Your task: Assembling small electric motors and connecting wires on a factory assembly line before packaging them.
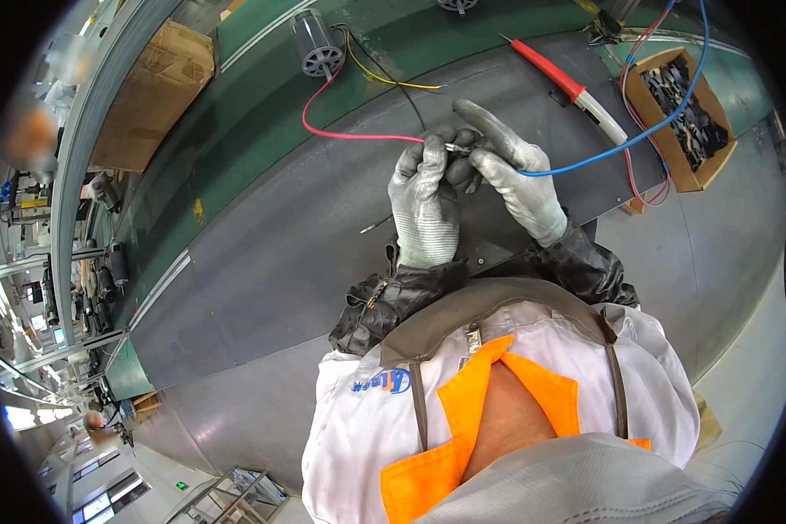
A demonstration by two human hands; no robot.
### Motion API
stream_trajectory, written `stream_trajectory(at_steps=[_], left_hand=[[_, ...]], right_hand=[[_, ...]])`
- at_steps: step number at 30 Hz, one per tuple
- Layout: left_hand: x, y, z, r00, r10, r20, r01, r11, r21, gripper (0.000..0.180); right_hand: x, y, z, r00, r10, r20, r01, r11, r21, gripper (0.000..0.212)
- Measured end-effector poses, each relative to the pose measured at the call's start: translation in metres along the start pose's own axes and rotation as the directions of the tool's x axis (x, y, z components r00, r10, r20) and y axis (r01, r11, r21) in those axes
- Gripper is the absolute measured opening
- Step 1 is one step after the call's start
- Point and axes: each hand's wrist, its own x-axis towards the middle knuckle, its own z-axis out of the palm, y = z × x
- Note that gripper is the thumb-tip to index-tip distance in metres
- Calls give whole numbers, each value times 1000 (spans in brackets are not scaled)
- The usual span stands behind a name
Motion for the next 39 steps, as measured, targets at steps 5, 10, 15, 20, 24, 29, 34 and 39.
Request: stream_trajectory(at_steps=[5, 10, 15, 20, 24, 29, 34, 39], left_hand=[[6, -10, -11, 994, -86, 62, 89, 995, -40, 40], [13, -12, -21, 997, -69, -46, 65, 995, -79, 36], [9, -37, -65, 964, -258, 69, 267, 938, -220, 35], [-16, -60, -39, 902, -411, 130, 431, 854, -292, 30], [-23, -52, -35, 885, -397, 243, 454, 853, -256, 40], [-18, -46, -34, 907, -343, 246, 399, 886, -234, 42], [-18, -46, -38, 927, -308, 217, 356, 904, -239, 40], [-18, -37, -38, 923, -259, 286, 335, 905, -262, 36]], right_hand=[[2, 5, -10, 999, -12, 36, 10, 999, 39, 59], [14, -25, -89, 977, -87, 197, 211, 577, -789, 80], [10, -5, -220, 973, -197, -117, -153, -177, -972, 63], [46, 5, -199, 987, -148, -66, -26, 255, -967, 60], [110, -2, -118, 982, 191, 5, -140, 736, -662, 56], [194, 14, -84, 885, 385, 263, -177, 800, -574, 59], [216, 5, -58, 886, 328, 329, 210, 349, -913, 42], [195, 10, -57, 884, 95, 458, 440, 168, -882, 29]])
